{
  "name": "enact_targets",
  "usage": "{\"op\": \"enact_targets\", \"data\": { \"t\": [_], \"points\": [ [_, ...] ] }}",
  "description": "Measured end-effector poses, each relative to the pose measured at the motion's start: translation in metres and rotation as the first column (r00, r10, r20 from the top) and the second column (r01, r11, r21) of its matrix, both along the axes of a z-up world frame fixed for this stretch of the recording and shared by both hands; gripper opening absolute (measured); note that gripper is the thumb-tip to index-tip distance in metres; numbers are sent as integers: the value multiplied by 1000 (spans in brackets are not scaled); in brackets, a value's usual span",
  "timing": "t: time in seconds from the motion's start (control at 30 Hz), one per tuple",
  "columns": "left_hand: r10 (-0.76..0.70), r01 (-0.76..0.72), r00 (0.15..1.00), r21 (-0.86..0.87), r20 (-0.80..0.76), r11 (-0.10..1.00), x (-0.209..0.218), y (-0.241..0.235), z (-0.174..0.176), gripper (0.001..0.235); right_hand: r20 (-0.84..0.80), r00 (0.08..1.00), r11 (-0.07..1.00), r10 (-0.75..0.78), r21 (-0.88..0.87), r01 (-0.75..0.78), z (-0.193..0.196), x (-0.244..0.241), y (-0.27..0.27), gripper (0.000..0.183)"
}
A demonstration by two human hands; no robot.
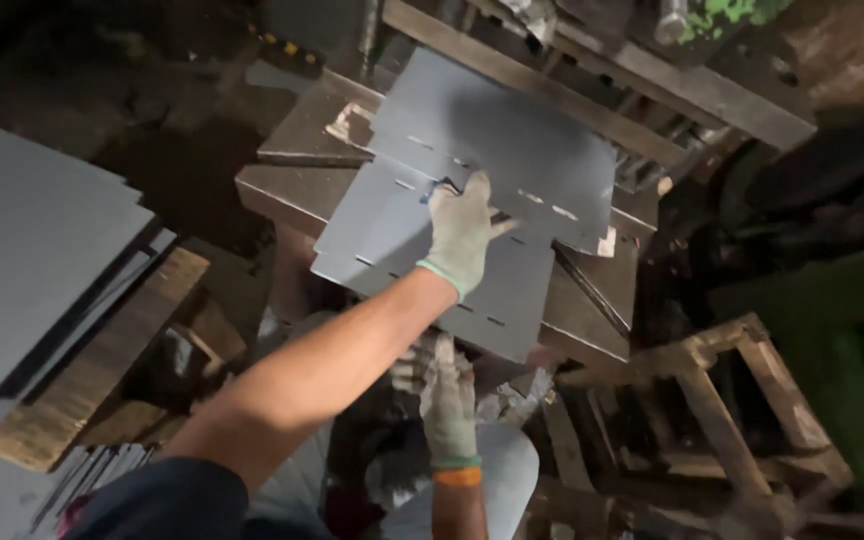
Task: The recorder is feeding metal sheets into a press machine and stacking the processed parts.
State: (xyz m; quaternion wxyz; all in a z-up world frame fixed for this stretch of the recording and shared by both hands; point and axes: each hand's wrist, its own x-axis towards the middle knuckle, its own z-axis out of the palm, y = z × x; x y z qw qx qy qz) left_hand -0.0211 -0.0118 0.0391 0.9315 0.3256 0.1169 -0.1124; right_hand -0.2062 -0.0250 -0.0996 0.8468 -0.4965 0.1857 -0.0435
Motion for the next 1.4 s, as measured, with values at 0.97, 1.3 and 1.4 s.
{"op": "enact_targets", "data": {
  "t": [0.97,1.3,1.4],
  "points": [
    [-230,-373,904,400,361,-837,-147,404,-93,77,112,955,942,-276,227,246,42,79,-67,34],
    [-265,-727,652,487,710,-485,-154,381,54,25,34,946,939,-323,137,316,57,-5,2,42],
    [81,-691,723,722,686,47,-145,398,30,25,89,985,972,-146,195,127,91,-3,10,40]
  ]
}}
